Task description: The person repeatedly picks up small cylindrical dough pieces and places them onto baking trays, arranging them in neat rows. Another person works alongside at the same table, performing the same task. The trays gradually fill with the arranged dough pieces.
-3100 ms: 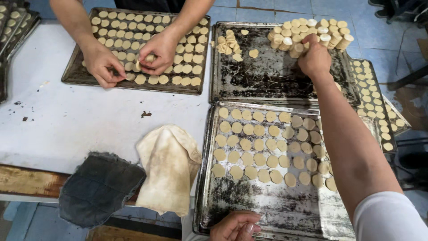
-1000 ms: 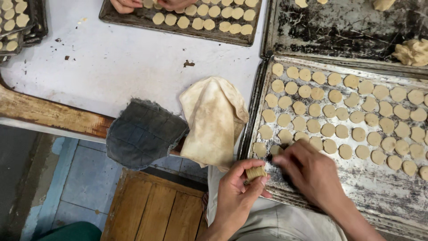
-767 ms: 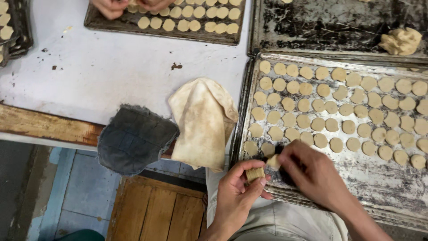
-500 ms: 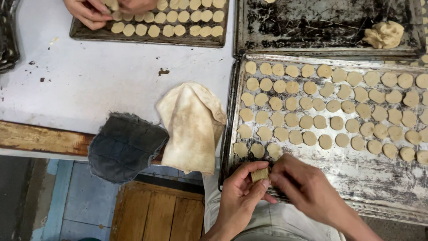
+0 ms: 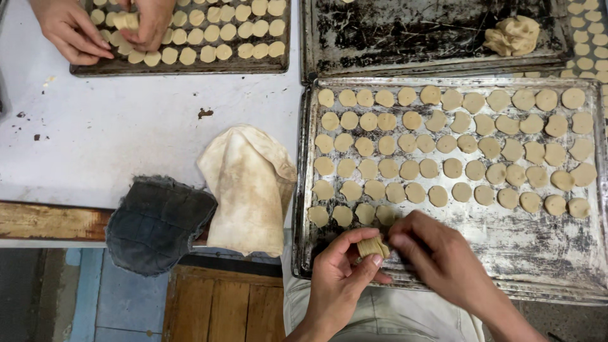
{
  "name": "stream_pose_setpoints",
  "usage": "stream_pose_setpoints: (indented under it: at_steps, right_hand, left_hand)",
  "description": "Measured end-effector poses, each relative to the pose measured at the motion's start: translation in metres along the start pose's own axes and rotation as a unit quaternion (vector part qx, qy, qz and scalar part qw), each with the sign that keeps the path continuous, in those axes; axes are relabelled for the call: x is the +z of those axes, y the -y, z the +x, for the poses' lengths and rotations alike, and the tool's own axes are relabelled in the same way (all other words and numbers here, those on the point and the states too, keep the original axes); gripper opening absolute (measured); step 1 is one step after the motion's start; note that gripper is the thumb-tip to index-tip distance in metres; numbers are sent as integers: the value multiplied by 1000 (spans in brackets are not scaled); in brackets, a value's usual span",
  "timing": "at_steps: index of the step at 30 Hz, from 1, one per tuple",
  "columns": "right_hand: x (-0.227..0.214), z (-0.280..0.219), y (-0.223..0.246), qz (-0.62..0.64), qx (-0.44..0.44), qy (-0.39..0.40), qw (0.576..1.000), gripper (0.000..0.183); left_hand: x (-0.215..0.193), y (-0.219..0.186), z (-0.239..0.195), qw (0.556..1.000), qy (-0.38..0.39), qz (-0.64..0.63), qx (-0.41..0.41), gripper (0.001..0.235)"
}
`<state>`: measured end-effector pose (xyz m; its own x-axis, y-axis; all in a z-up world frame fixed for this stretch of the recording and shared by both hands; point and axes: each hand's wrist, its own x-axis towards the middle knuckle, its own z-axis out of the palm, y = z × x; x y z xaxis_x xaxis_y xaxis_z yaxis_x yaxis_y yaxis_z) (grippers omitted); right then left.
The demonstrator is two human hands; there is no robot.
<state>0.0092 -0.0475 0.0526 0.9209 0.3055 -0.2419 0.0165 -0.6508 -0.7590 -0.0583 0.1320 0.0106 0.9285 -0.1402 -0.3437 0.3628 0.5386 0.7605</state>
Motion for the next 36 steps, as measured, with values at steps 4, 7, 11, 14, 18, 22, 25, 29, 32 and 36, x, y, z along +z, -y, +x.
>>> stream_pose_setpoints:
  at_steps: [4, 7, 11, 14, 18, 22, 25, 29, 32, 36]
  right_hand:
    - [-4, -3, -5, 3, 37, 17, 999, 21]
    - [-11, 5, -14, -165, -1, -66, 984, 20]
    - [-14, -10, -17, 31, -68, 10, 997, 22]
    - [-17, -16, -22, 22, -96, -16, 995, 18]
    - [-31, -9, -34, -150, 4, -80, 986, 17]
    - [-29, -29, -33, 16, -47, -30, 998, 20]
    - [-38, -30, -41, 14, 74, -26, 997, 21]
    - [-48, -22, -54, -267, 80, -100, 955, 20]
    - [-42, -40, -53, 65, 36, -14, 997, 19]
    - [-51, -46, -58, 40, 7, -51, 998, 17]
  left_hand:
    - [6, 3, 1, 1000, -3, 17, 0, 37]
    - [9, -1, 2, 999, -2, 31, -33, 36]
    - [19, 0, 6, 1000, 22, 16, 7, 37]
    - [23, 2, 7, 999, 32, 24, -5, 39]
    - [28, 7, 9, 998, 29, 49, -34, 40]
    - [33, 17, 14, 997, 65, 5, -36, 38]
    - [40, 21, 17, 997, 64, 17, -43, 37]
    - [47, 22, 18, 996, 71, 21, -60, 37]
    - [51, 30, 21, 995, 84, 0, -58, 37]
    - [57, 34, 22, 993, 94, -11, -64, 36]
